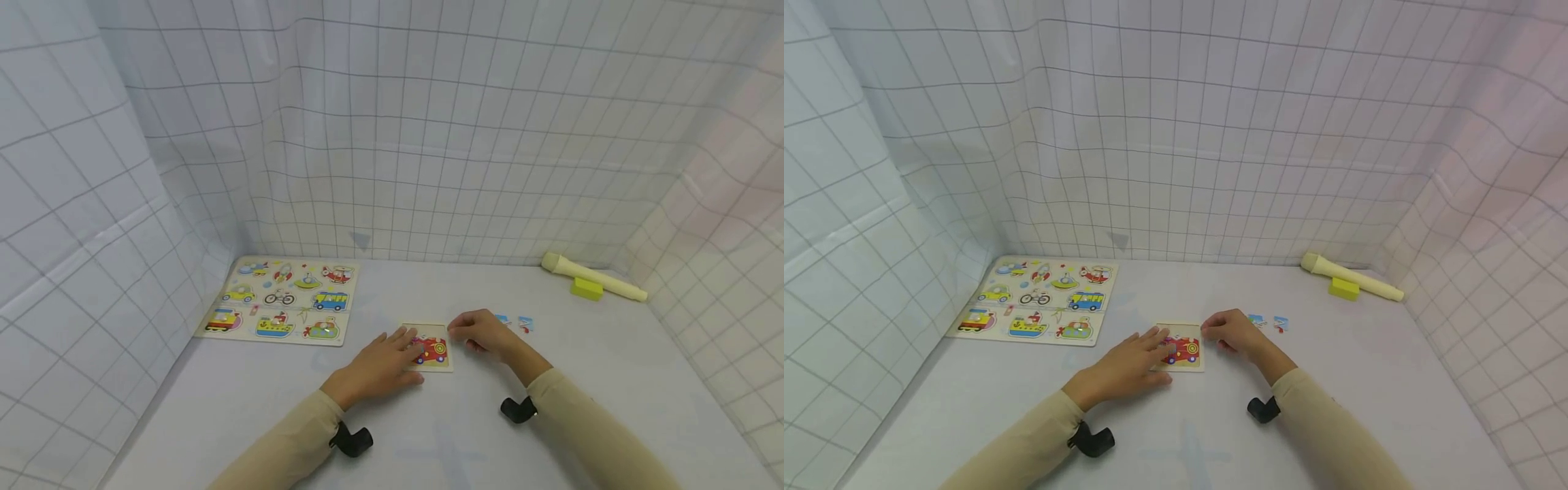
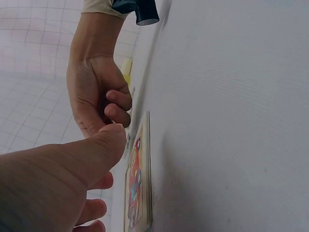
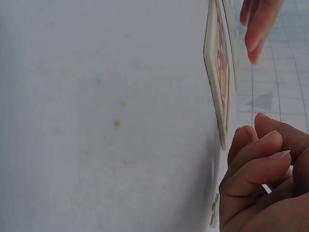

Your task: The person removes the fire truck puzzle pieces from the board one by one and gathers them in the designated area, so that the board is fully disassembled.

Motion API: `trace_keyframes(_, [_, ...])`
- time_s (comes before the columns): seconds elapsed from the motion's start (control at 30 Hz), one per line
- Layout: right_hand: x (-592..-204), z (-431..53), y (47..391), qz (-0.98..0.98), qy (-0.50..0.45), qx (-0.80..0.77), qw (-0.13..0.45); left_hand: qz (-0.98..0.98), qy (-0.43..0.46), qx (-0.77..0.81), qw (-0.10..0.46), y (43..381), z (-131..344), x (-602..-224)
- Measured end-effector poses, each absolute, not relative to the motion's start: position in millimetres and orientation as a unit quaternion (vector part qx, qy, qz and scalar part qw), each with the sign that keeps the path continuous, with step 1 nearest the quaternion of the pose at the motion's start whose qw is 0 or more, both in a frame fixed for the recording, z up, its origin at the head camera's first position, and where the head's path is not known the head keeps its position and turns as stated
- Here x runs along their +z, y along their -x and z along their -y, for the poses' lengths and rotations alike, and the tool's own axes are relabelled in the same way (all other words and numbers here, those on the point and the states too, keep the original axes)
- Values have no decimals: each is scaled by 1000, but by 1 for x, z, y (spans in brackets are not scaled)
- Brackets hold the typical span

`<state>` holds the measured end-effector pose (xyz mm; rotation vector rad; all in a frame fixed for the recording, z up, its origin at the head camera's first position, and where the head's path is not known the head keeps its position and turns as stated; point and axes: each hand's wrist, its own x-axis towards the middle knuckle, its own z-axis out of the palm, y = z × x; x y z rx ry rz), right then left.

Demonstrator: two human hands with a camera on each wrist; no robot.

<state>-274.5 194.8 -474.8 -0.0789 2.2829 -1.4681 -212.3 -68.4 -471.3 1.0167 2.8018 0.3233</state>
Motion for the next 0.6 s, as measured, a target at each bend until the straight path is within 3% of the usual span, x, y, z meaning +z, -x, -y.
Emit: trace_keyframes(0.6, [-482,-184,267,-831,72,-506,219,-929,-347,63,116,211,47,-475])
